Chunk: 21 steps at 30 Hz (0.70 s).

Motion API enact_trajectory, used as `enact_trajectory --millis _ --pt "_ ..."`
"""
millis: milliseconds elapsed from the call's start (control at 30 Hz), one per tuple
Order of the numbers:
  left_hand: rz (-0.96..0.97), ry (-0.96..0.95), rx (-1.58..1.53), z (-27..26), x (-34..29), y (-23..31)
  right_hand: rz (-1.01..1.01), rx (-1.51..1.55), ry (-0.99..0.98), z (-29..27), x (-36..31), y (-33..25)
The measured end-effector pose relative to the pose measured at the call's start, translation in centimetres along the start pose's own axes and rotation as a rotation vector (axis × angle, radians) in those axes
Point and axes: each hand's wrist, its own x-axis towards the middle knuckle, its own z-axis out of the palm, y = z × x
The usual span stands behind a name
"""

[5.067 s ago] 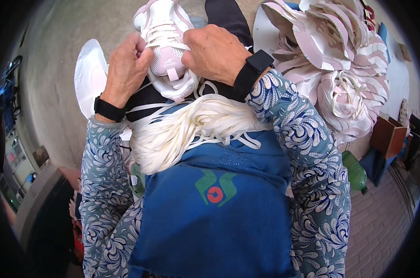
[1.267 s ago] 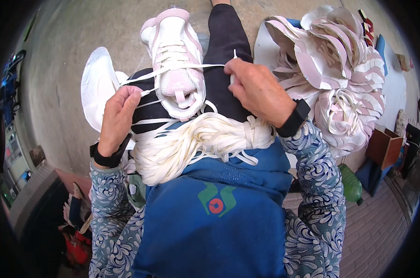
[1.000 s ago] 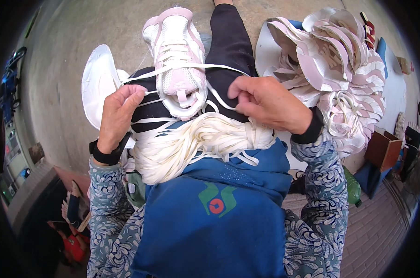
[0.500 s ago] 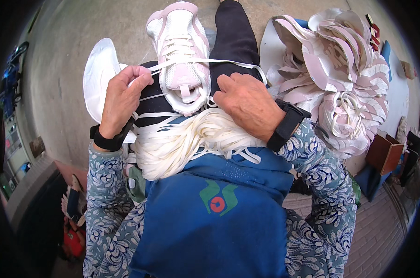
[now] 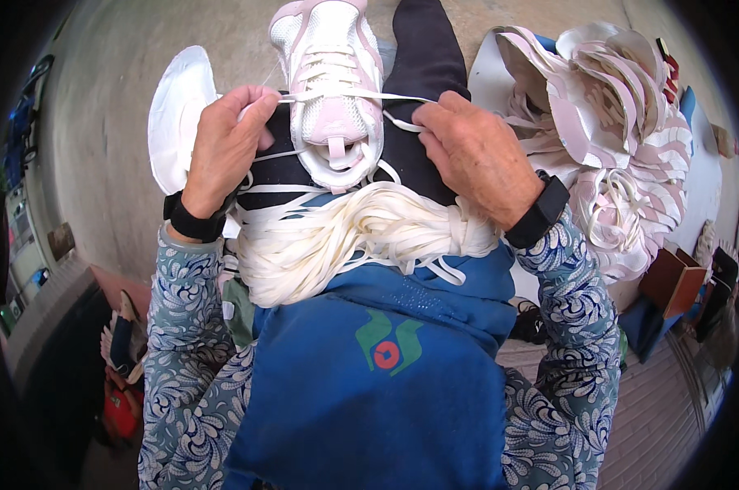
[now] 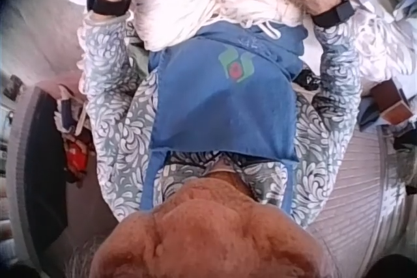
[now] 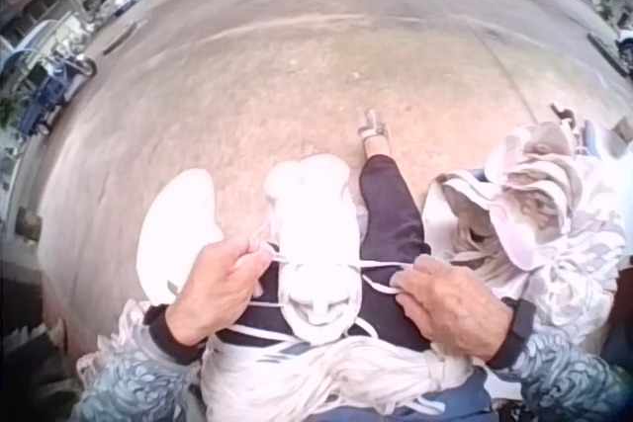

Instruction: Lacing a pair of white and pink sneakers while sitting on the ground.

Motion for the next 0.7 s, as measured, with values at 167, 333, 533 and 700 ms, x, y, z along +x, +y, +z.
enact_trajectory --millis 167,333,533,700 --pt "0.107 0.074 0.216 0.3 0.3 -0.1 -0.051 -0.041 -0.008 1.0 0.5 -0.6" --pt "0.058 0.039 0.172 0.2 0.0 -0.3 -0.019 0.071 0.083 1.5 1.1 -0.2" --pt "0.25 0.13 0.361 0.4 0.2 0.1 -0.008 -0.016 0.025 1.2 1.0 0.2" --pt "0.129 0.033 0.269 -0.3 0.8 0.1 0.039 0.019 0.026 1.2 1.9 -0.3"
